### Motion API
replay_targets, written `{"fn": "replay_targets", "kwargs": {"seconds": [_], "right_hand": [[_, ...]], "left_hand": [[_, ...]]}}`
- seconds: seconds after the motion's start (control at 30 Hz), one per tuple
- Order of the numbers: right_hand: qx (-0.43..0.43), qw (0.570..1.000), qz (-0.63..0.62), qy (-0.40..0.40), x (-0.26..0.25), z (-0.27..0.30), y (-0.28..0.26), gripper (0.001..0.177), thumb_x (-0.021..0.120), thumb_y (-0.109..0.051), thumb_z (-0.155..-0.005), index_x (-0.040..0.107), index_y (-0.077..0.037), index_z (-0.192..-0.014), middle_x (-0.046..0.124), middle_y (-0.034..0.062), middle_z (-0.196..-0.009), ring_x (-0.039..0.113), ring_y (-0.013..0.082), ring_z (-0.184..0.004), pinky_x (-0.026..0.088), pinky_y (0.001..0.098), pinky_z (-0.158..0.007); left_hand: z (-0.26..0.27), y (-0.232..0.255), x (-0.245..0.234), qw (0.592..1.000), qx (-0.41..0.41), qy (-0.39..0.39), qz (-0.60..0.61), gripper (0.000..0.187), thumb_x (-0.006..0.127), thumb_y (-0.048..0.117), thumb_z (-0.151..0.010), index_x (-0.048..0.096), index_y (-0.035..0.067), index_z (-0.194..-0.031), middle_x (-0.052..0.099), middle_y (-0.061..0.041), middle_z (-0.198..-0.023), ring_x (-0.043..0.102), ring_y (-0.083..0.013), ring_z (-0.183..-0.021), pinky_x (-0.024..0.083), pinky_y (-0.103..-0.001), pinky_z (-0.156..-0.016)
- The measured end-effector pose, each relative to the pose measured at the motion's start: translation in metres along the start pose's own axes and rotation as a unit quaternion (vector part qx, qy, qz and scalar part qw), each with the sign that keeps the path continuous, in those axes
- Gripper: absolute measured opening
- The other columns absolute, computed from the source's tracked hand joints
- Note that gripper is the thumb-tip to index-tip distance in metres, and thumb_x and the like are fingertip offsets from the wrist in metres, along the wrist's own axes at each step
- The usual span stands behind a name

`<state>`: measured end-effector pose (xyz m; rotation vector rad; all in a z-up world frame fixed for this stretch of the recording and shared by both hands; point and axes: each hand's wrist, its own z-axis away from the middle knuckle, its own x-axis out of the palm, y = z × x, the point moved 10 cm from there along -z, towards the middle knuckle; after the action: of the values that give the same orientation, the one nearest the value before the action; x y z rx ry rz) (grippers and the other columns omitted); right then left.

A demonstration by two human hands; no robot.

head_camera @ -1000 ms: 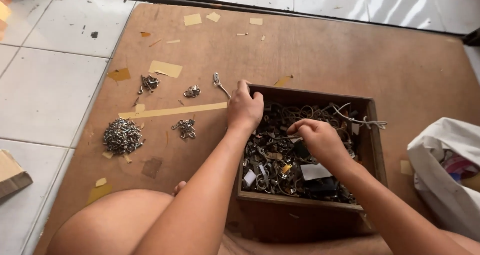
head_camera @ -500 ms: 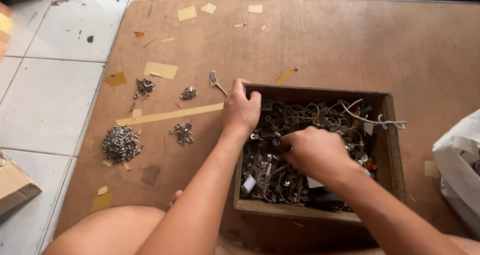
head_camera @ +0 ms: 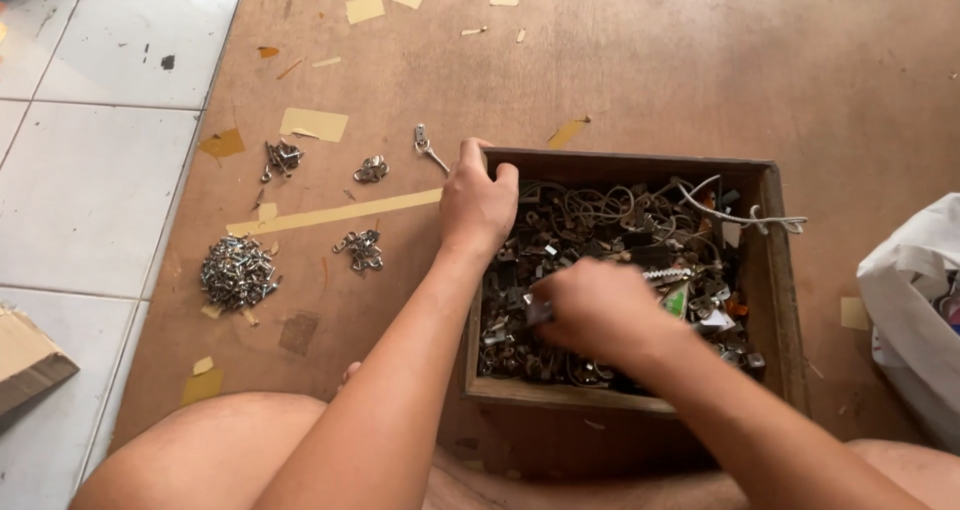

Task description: Sorting through a box of small metal hardware components and selecting specific pieces on a work surface.

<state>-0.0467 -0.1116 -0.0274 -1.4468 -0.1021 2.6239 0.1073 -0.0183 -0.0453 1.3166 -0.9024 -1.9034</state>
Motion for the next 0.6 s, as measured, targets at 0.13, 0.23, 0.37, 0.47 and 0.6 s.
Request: {"fn": "replay_targets", "kwargs": {"seconds": [0.13, 0.23, 0.37, 0.47, 0.6], "right_hand": [[0.079, 0.996, 0.01, 0.031, -0.038, 0.007, 0.055, 0.038, 0.081, -0.041, -0.092, 0.086, -0.031, -0.129, 0.089, 0.0083, -0.109, 0.085, 0.0374, -0.109, 0.066, 0.0641, -0.094], [0.119, 0.989, -0.014, 0.091, -0.071, 0.023, 0.07, 0.05, 0.085, -0.034, -0.092, 0.079, -0.028, -0.141, 0.088, 0.0154, -0.116, 0.084, 0.0449, -0.112, 0.065, 0.0647, -0.096], [0.053, 0.983, -0.108, 0.142, -0.065, 0.017, 0.04, 0.046, 0.08, -0.032, -0.097, 0.075, -0.034, -0.142, 0.087, 0.0167, -0.105, 0.082, 0.0475, -0.106, 0.065, 0.0657, -0.093], [-0.025, 0.987, -0.113, 0.114, -0.04, 0.004, 0.006, 0.03, 0.075, -0.029, -0.102, 0.082, -0.032, -0.13, 0.088, 0.0124, -0.102, 0.085, 0.04, -0.099, 0.068, 0.0579, -0.09], [-0.042, 0.996, -0.064, 0.038, -0.015, -0.002, 0.003, 0.025, 0.077, -0.036, -0.1, 0.084, -0.027, -0.122, 0.088, 0.0122, -0.106, 0.084, 0.0412, -0.102, 0.068, 0.0611, -0.087]], "left_hand": [[0.005, 0.004, -0.003, 1.0, 0.001, 0.0, 0.003, 0.041, 0.052, 0.032, -0.099, 0.056, 0.018, -0.136, 0.066, -0.02, -0.137, 0.066, -0.0458, -0.139, 0.054, -0.061, -0.117], [0.009, 0.009, -0.004, 1.0, -0.002, -0.003, -0.002, 0.042, 0.051, 0.033, -0.097, 0.056, 0.019, -0.137, 0.066, -0.02, -0.137, 0.066, -0.0455, -0.139, 0.053, -0.06, -0.118], [0.007, 0.008, -0.004, 1.0, -0.005, -0.003, -0.008, 0.043, 0.051, 0.034, -0.097, 0.056, 0.018, -0.136, 0.066, -0.02, -0.136, 0.066, -0.0462, -0.139, 0.052, -0.06, -0.118], [0.009, 0.009, -0.005, 1.0, -0.004, 0.0, -0.009, 0.042, 0.051, 0.034, -0.097, 0.056, 0.019, -0.136, 0.067, -0.019, -0.135, 0.067, -0.0453, -0.138, 0.053, -0.06, -0.117], [0.012, 0.01, -0.006, 1.0, -0.001, -0.002, -0.007, 0.042, 0.051, 0.034, -0.097, 0.056, 0.019, -0.136, 0.067, -0.021, -0.137, 0.066, -0.0479, -0.139, 0.052, -0.062, -0.118]]}}
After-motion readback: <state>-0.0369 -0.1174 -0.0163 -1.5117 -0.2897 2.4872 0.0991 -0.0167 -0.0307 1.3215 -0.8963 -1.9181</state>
